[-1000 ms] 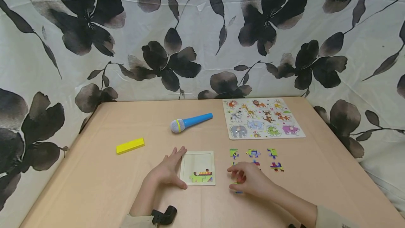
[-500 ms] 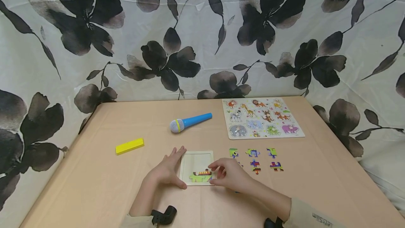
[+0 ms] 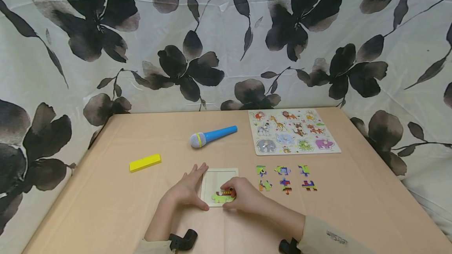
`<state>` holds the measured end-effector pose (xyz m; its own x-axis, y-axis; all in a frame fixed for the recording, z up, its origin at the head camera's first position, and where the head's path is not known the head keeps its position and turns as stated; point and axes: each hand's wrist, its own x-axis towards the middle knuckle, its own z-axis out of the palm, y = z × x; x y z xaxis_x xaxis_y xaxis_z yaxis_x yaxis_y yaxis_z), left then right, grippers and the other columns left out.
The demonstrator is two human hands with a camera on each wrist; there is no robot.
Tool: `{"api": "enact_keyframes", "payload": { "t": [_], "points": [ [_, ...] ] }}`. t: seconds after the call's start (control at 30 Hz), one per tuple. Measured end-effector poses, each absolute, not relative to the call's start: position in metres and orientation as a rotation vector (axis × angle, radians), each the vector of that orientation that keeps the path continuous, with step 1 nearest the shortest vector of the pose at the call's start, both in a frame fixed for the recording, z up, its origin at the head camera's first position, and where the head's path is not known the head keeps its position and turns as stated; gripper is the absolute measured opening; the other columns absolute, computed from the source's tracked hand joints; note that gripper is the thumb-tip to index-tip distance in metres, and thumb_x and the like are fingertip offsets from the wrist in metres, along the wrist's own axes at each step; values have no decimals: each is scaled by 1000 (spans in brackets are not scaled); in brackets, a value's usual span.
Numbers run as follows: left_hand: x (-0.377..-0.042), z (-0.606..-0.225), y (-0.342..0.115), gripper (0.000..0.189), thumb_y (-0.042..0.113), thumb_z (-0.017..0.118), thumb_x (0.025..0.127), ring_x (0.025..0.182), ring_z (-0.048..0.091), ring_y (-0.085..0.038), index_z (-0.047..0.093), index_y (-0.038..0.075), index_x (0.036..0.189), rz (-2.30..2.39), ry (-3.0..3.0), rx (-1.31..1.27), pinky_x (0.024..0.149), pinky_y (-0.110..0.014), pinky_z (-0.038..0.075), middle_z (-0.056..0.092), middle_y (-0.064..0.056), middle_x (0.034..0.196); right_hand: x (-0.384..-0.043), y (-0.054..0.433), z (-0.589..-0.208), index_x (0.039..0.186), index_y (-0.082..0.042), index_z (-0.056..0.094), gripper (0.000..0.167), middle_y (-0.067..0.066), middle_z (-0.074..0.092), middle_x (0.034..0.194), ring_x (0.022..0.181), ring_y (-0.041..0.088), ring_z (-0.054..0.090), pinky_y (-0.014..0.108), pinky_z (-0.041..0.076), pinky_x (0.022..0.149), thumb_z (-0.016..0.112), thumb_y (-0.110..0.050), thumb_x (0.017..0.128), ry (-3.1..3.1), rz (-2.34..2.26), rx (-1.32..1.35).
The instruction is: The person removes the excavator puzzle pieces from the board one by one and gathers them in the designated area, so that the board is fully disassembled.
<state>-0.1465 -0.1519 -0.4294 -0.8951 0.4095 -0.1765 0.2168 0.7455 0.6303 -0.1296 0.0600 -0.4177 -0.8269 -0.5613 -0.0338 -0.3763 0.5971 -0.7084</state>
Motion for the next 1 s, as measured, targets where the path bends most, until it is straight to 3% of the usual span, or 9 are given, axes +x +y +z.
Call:
{"api": "enact_keyframes", "payload": {
  "t": [0.17,0.5,1.0],
  "points": [
    [-146,-429,-152,115,25,91,48,137,11,-34,28,1,141,905,2640,483,108,-56,10,23,-14,149,-130,55,-418,103,-2,67,39,-2,60,88,76,7,51,19,45,69,79,-15,69,2631,-909,-790],
    [-146,-430,-153,113,23,91,49,137,12,-36,29,0,141,910,2643,496,107,-58,10,24,-14,148,-134,48,-422,96,-3,69,34,-5,53,76,67,4,45,16,42,60,80,-8,64,2688,-813,-863],
    [-146,-429,-152,114,24,91,48,137,11,-35,29,1,141,921,2628,480,108,-56,9,24,-14,148,-135,48,-419,91,-6,71,32,-5,54,74,67,5,44,17,40,60,84,-13,63,2701,-769,-823]
  ]
}}
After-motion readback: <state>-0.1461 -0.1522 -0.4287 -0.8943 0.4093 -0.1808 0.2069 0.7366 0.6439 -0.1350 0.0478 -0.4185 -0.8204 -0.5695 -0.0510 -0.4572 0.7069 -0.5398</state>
